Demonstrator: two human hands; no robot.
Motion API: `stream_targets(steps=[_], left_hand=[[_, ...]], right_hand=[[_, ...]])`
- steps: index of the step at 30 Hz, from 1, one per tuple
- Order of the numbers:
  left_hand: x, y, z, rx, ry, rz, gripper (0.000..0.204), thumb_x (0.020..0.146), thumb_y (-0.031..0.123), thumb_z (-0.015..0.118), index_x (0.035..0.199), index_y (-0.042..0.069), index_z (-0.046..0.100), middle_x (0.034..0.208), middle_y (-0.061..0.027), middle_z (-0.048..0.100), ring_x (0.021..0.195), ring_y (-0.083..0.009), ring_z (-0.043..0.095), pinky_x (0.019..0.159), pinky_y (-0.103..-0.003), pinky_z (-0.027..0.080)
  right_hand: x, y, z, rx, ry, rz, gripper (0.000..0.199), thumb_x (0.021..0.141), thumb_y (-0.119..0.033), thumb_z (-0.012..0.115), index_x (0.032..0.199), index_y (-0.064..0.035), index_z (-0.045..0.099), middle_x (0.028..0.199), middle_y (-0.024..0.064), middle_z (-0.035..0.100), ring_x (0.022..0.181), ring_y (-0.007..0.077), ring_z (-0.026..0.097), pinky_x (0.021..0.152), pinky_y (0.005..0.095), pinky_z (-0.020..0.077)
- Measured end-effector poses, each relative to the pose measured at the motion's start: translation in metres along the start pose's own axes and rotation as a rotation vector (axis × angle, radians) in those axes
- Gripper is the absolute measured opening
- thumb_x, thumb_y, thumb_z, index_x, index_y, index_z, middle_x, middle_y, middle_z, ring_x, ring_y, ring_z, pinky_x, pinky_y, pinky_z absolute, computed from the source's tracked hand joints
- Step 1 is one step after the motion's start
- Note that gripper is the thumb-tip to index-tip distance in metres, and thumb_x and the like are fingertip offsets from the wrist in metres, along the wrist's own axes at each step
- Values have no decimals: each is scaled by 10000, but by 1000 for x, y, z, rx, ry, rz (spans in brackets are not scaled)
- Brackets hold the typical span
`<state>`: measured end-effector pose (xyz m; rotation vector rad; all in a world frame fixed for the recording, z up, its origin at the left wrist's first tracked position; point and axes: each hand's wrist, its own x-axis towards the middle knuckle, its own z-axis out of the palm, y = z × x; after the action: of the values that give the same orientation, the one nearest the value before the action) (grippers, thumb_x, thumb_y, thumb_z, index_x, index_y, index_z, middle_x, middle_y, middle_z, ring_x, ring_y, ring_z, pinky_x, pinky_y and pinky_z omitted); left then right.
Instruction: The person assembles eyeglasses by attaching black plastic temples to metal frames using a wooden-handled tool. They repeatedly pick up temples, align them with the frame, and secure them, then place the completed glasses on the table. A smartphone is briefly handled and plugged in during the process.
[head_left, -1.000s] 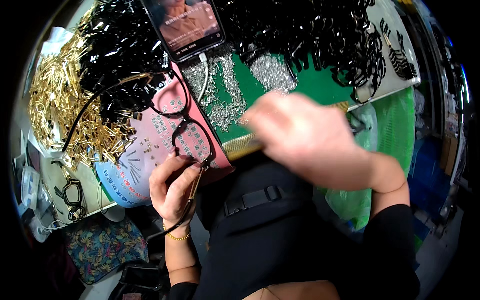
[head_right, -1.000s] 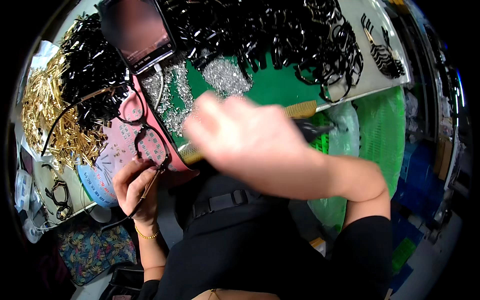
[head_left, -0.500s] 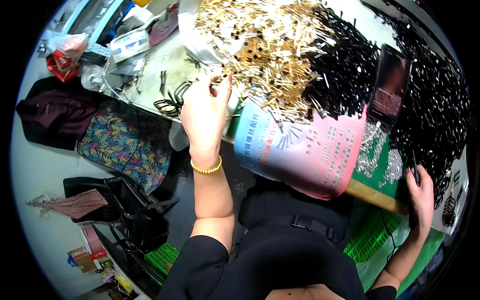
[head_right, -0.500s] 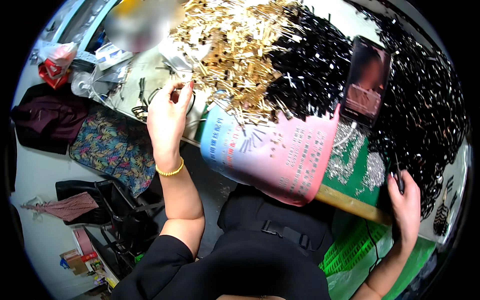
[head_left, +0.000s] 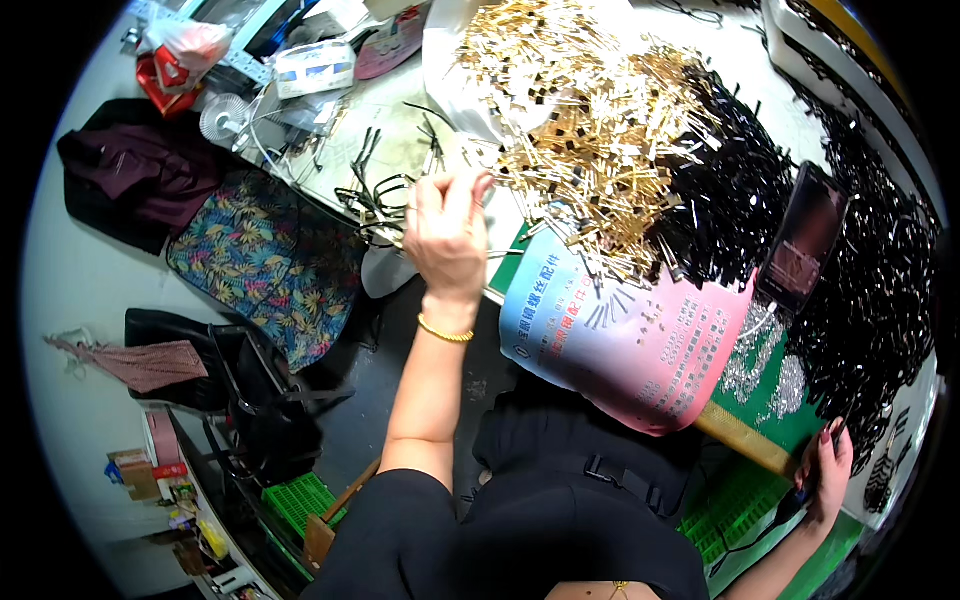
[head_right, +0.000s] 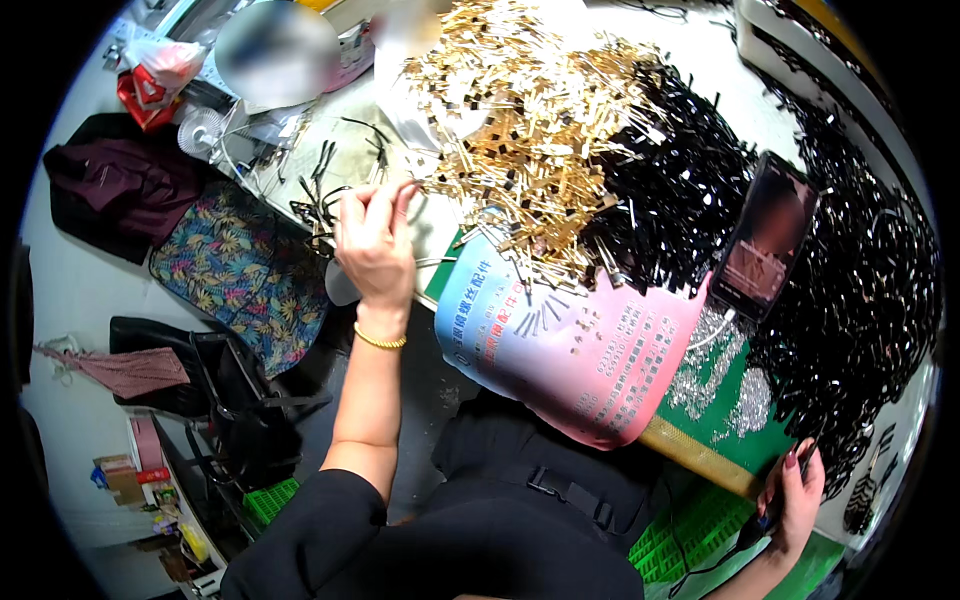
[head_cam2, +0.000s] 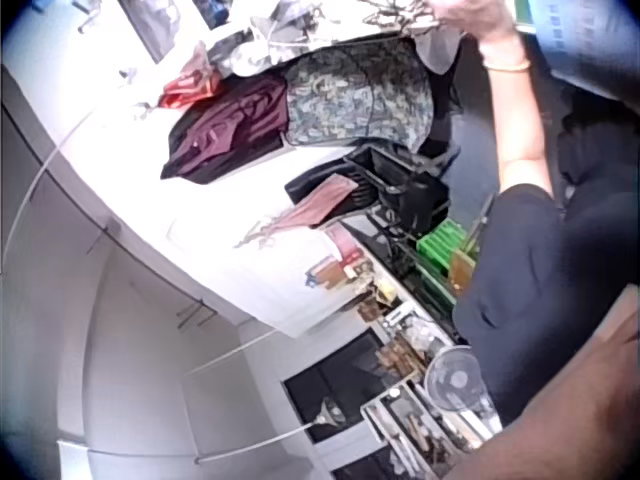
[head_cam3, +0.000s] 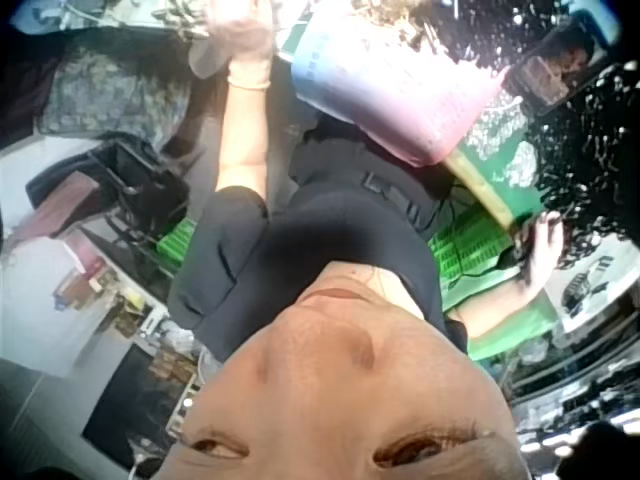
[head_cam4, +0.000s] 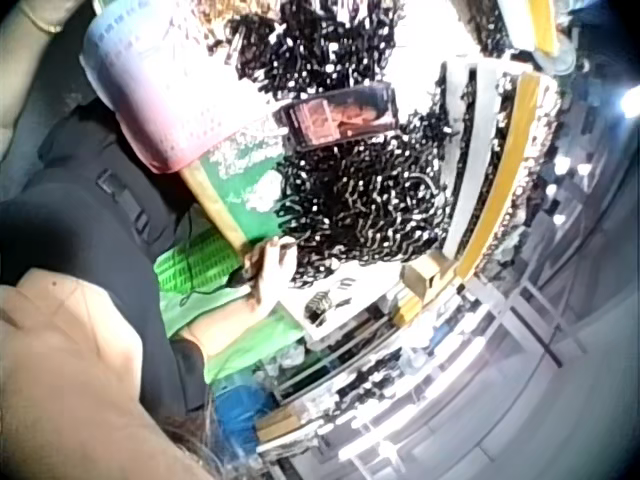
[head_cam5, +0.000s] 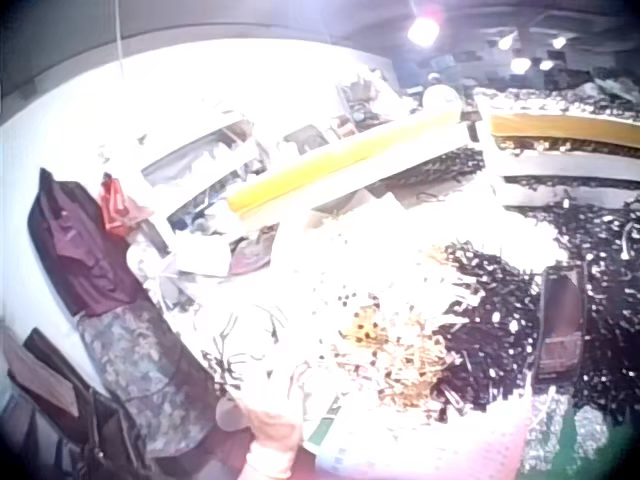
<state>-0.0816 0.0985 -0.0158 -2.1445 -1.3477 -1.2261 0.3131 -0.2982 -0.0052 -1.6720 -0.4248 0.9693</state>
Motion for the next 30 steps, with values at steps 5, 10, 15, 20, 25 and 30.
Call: stream_targets(steps=[5,10,15,20,25,30], left_hand=[[-8,15,-15,-8,49,-77,121,887,190,757,991,128,759,881,-52,623,740,-232,640,611,-363,503],[-5,-28,-8,-55,-76,-165,123,889,202,742,965,107,751,871,-74,628,753,-253,618,643,-356,496],[4,-87,-32,154,-218,338,476,774,396,799,1188,178,711,1146,-43,640,1114,-253,556,998,-459,401],[25,-144,-32,107,-402,260,482,765,365,833,1123,94,658,1123,-123,619,1021,-309,618,1014,-491,448],[25,-135,-4,-41,-330,450,360,806,77,802,1118,114,627,1102,-84,585,1000,-276,610,895,-434,511],[10,-134,-9,224,-20,656,357,849,284,796,1138,178,614,1103,-8,594,1120,-209,590,1172,-570,328]], right_hand=[[1,10,6,6,-76,-2,190,1032,-192,580,964,-110,422,645,-14,444,441,68,417,346,217,367],[-4,9,9,0,-62,2,171,1022,-189,601,982,-102,459,681,-22,450,464,66,425,356,214,369],[-21,7,10,-36,-70,-108,223,1005,-226,631,969,-81,464,668,-18,440,459,47,387,345,203,354],[-33,0,18,-8,19,-121,232,958,-165,687,1019,-57,491,795,46,559,488,63,452,388,207,391],[-30,5,30,78,-5,-79,248,946,-168,709,1017,-58,499,796,54,586,487,69,466,389,205,401],[-35,18,28,84,9,-59,256,944,-176,714,1008,-64,494,788,56,583,498,71,474,389,206,403]])
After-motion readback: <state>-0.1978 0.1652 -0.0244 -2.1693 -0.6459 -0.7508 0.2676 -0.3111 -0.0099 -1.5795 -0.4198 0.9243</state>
